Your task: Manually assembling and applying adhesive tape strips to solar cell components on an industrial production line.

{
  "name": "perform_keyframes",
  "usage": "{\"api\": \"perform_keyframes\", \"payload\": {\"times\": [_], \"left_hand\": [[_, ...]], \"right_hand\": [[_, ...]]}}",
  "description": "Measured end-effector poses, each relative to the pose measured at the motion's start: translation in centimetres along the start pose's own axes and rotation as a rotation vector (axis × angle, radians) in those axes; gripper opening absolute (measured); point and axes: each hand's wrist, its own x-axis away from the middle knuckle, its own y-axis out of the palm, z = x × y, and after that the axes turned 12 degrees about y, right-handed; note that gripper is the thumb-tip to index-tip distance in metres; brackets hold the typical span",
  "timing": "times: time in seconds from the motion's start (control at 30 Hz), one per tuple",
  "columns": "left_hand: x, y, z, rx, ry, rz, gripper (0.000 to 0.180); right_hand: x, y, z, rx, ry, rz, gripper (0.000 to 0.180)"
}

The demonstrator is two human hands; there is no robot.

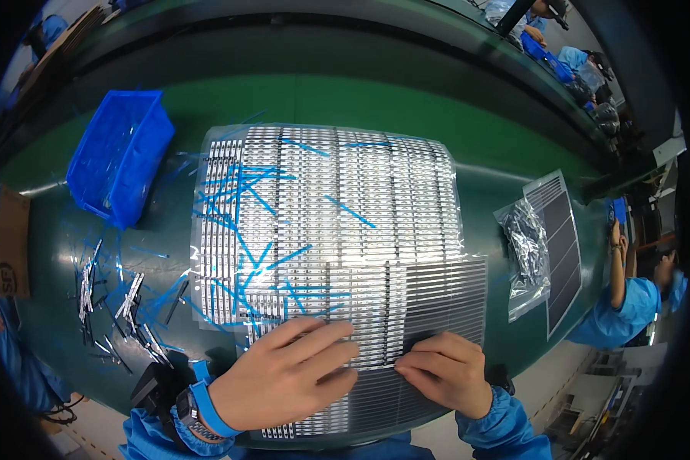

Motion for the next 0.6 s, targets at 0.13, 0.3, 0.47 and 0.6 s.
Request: {"api": "perform_keyframes", "payload": {"times": [0.13, 0.3, 0.47, 0.6], "left_hand": [[-0.13, 0.01, -0.02, -0.005, -0.009, -0.006, 0.019], [-0.20, 0.22, 0.15, -0.018, -0.015, -0.011, 0.021], [-0.44, 0.17, 0.35, -0.042, -0.023, -0.010, 0.024], [-0.66, 0.23, 0.41, -0.061, -0.027, -0.017, 0.026]], "right_hand": [[0.01, -0.31, -0.12, -0.011, 0.013, -0.044, 0.021], [0.11, -0.29, -0.01, -0.027, 0.014, -0.041, 0.020], [0.16, -0.24, 0.03, -0.030, 0.014, -0.038, 0.019], [0.21, -0.19, 0.10, -0.036, 0.021, -0.042, 0.019]]}}
